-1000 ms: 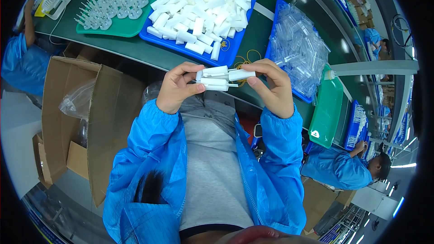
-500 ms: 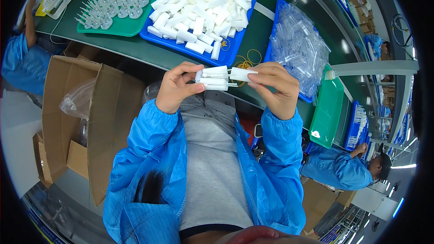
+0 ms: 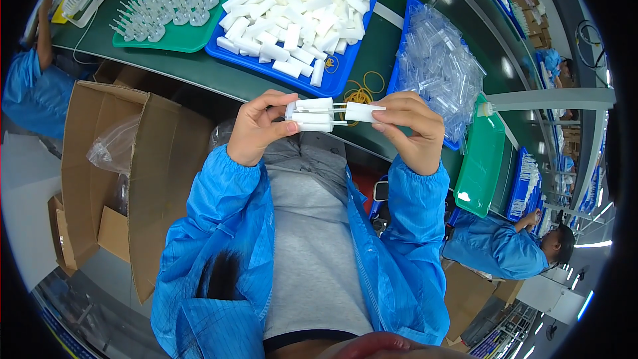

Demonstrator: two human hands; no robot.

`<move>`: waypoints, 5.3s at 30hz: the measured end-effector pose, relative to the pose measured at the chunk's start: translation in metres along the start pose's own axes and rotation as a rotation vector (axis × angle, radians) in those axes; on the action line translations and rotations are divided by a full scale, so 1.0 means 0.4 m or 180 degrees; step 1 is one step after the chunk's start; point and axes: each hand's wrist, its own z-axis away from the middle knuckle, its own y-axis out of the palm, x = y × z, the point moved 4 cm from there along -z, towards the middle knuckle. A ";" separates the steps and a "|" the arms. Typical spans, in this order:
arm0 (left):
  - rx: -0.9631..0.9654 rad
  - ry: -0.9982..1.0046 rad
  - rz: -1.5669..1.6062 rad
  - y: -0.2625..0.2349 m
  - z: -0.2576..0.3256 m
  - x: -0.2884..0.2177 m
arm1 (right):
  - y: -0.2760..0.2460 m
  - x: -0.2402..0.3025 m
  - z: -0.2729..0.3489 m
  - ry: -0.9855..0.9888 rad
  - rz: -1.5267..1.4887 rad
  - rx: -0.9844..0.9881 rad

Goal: The person assembles white plastic rods into clear plastic housings by hand, then secures the final assembly with rubber bands.

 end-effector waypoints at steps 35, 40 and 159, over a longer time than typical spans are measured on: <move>-0.0164 -0.0184 0.0098 -0.016 -0.003 -0.004 | -0.001 -0.073 0.001 0.0541 0.1002 0.0139; -0.0214 -0.0215 0.0204 -0.032 -0.004 0.002 | 0.025 -0.141 0.024 0.0403 0.1615 0.0380; 0.0287 -0.0634 -0.0221 0.068 -0.009 0.040 | 0.030 0.008 -0.050 0.0200 -0.0474 0.0592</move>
